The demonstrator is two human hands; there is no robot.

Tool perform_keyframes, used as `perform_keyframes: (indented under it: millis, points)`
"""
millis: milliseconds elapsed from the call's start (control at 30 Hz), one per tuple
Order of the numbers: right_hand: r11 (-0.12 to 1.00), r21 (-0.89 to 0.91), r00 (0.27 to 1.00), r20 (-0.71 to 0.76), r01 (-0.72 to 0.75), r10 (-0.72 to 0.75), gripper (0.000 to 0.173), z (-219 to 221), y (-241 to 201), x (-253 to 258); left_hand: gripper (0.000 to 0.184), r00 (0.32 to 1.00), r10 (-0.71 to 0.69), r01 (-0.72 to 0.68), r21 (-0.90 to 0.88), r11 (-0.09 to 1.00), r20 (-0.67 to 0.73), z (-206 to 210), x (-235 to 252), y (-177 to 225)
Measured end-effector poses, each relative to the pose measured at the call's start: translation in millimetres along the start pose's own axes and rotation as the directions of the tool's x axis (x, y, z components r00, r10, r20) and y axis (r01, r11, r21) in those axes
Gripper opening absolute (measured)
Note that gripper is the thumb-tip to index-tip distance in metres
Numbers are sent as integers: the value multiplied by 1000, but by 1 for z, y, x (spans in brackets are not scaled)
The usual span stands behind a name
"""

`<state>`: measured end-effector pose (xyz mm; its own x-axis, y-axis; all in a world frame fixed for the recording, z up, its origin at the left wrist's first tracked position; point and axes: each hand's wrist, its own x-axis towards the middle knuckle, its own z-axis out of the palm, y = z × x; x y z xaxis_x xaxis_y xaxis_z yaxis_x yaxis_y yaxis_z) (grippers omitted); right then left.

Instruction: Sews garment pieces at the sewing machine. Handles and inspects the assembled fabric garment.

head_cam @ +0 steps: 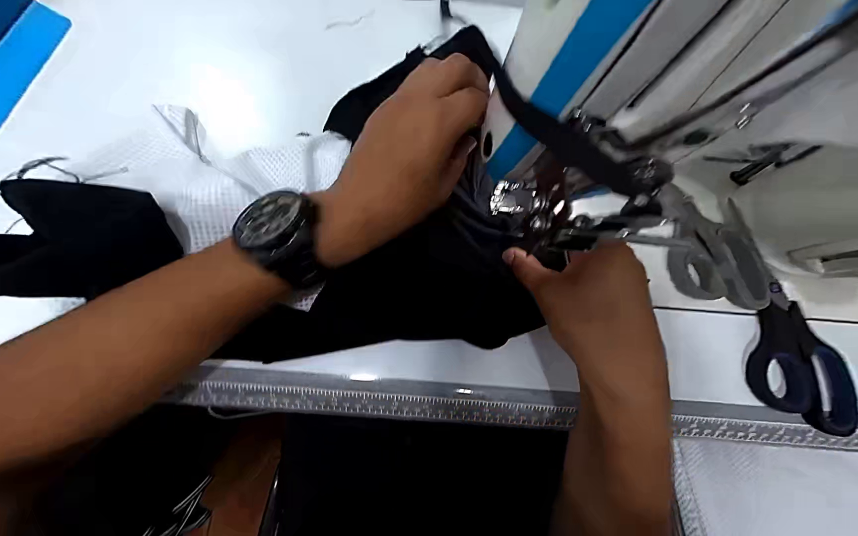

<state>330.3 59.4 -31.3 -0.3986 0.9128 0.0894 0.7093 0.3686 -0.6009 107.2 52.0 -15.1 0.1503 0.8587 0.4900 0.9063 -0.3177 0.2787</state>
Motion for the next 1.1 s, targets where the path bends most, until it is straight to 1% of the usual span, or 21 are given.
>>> perform_keyframes:
  millis: [100,133,200,233,300,333,367,433,533,600,633,667,733,767,800,833,867,900,967,1033,1100]
  points:
    - [1000,0,1000,-2,6,-6,31,3,1,9,20,994,106,-104,-33,994,36,13,-34,16]
    - [1000,18,1000,-11,14,-14,30,4,3,10,22,993,89,-89,2,996,79,14,-36,19]
    - [996,75,999,-10,44,-44,25,5,7,10,23,985,-29,7,132,991,168,9,-32,31]
    - [992,111,998,-5,59,-59,22,5,9,10,26,968,-119,71,214,974,222,4,-30,39]
    - [983,173,997,14,67,-70,19,5,12,10,40,896,-301,175,365,914,325,-5,-24,54]
    - [978,194,997,19,71,-77,18,5,13,11,44,858,-361,202,407,891,366,-8,-21,59]
    - [973,212,995,20,90,-97,15,5,14,11,47,834,-386,207,426,881,393,-10,-18,59]
    - [964,226,986,54,141,-157,10,4,17,10,48,841,-337,170,384,908,424,-9,-15,52]
    - [973,151,970,142,175,-197,17,-1,15,13,50,841,-204,67,278,958,502,-4,-10,28]
    - [982,104,971,161,160,-175,19,-2,10,14,50,861,-105,12,187,982,498,3,-8,11]
    - [984,84,975,150,156,-167,20,-2,8,14,49,880,-69,2,142,990,471,6,-8,5]
    - [986,66,979,125,155,-162,21,-1,7,13,44,914,-33,-2,86,996,405,10,-8,0]
    - [985,39,983,66,169,-172,21,3,7,10,29,985,17,-16,-2,1000,172,20,-13,-5]
    - [984,31,983,47,174,-175,20,4,8,9,25,995,26,-24,-22,999,95,22,-16,-5]
    - [985,33,984,40,172,-173,19,5,8,7,19,998,33,-32,-30,999,47,23,-19,-4]
    - [986,23,985,38,166,-167,18,4,7,5,14,999,40,-40,-22,999,30,24,-21,-3]
    - [986,4,985,36,166,-166,17,3,6,3,17,998,39,-39,-1,999,41,24,-24,-2]
    - [985,-19,984,27,174,-174,16,2,4,1,22,997,22,-26,45,999,80,23,-25,0]
    - [987,-73,990,9,144,-144,15,2,3,2,30,985,-33,8,149,989,169,20,-23,1]
    - [991,-87,994,-1,106,-107,14,4,3,6,33,970,-87,38,210,977,227,17,-17,-1]
    - [992,-77,995,-5,102,-103,12,5,4,10,32,946,-150,74,257,964,288,13,-8,1]
